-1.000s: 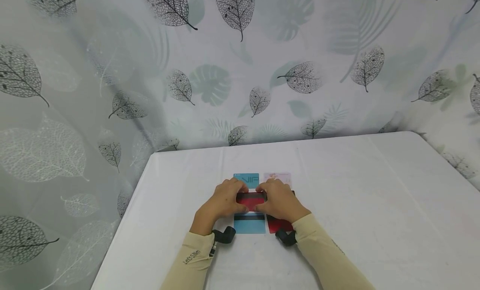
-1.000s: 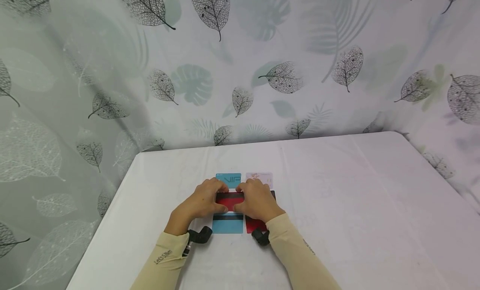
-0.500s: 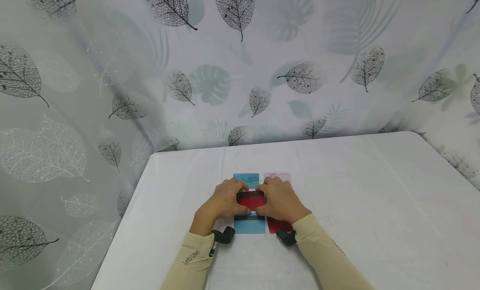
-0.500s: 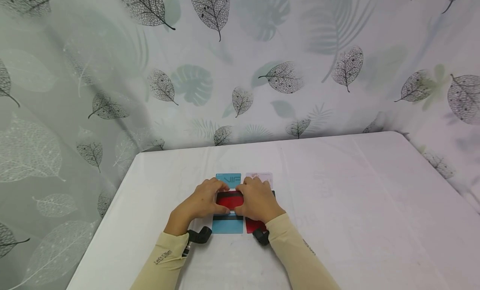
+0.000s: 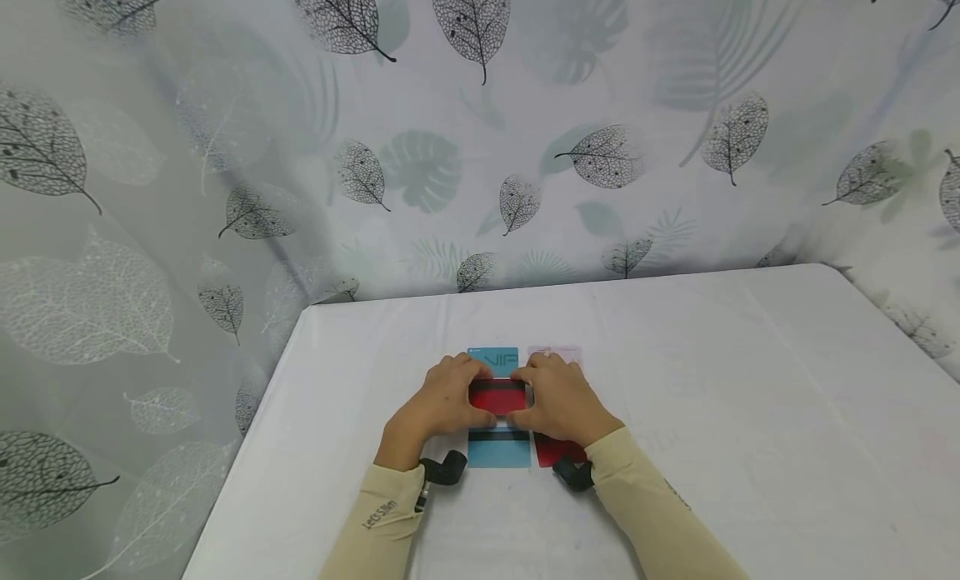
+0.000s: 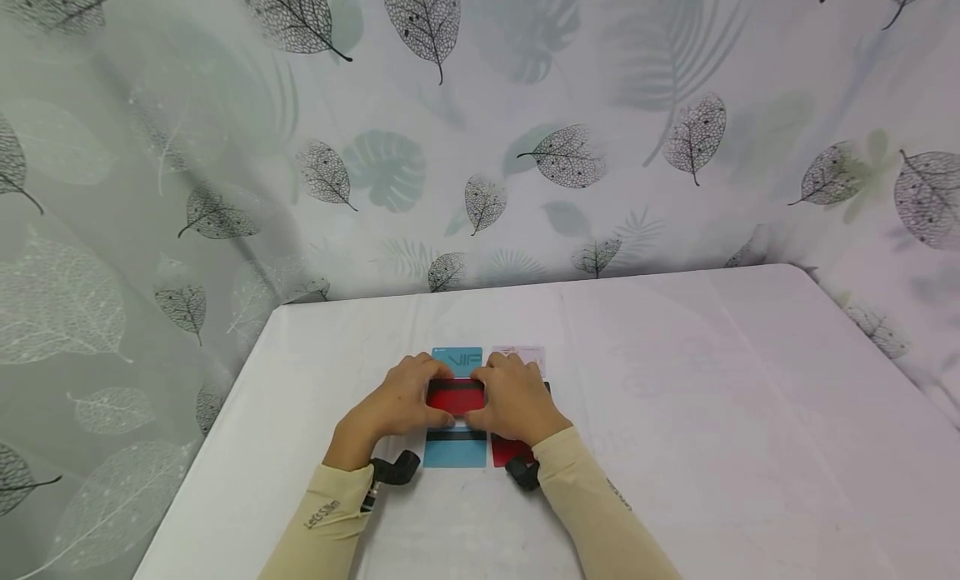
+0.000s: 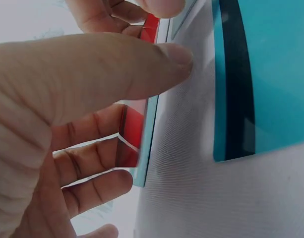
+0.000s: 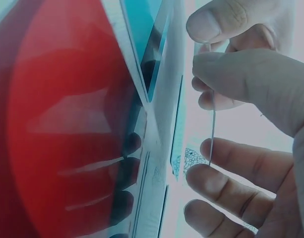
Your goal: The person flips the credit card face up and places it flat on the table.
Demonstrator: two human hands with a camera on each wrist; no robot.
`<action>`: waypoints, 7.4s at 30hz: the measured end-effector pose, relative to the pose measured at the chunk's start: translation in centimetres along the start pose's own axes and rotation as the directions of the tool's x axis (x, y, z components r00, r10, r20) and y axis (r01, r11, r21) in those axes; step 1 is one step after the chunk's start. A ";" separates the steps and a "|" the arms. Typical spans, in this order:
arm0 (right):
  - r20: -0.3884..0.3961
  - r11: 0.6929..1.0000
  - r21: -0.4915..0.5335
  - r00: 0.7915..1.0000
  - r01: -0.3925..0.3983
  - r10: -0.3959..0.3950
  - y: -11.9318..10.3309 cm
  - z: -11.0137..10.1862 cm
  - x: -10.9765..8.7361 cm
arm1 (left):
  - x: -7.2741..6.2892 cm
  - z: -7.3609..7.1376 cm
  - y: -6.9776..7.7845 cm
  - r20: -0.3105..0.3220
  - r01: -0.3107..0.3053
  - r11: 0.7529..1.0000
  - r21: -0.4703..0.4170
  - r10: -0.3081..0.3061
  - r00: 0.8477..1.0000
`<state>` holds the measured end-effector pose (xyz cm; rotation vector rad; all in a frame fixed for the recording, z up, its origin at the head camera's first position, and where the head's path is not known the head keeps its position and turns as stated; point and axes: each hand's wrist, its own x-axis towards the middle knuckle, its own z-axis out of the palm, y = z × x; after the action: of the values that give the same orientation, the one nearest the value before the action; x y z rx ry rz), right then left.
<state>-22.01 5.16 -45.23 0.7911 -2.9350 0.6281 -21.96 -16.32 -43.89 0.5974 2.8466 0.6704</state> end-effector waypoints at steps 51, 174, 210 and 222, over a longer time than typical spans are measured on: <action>-0.035 0.999 0.034 0.999 0.039 -0.037 0.1 0.2 -0.3 | -0.5 -0.3 0.4 -0.044 -0.019 0.999 -0.027 0.018 0.999; -0.175 0.931 0.297 0.971 0.212 -0.165 -0.1 -0.9 -0.7 | -0.5 -0.6 0.3 -0.050 -0.090 0.953 -0.289 0.078 0.996; -0.112 0.977 0.159 0.986 0.140 -0.123 0.0 -0.7 -0.8 | -0.6 -0.1 0.4 -0.010 0.005 0.986 -0.169 -0.006 1.000; -0.057 0.990 0.125 0.997 0.065 -0.058 0.4 -0.4 -0.6 | -0.5 -0.1 0.2 -0.002 -0.008 0.995 -0.098 0.008 1.000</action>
<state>-21.70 5.91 -45.08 0.8578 -2.8340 0.8238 -21.44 -16.43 -43.64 0.5929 2.7950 0.8065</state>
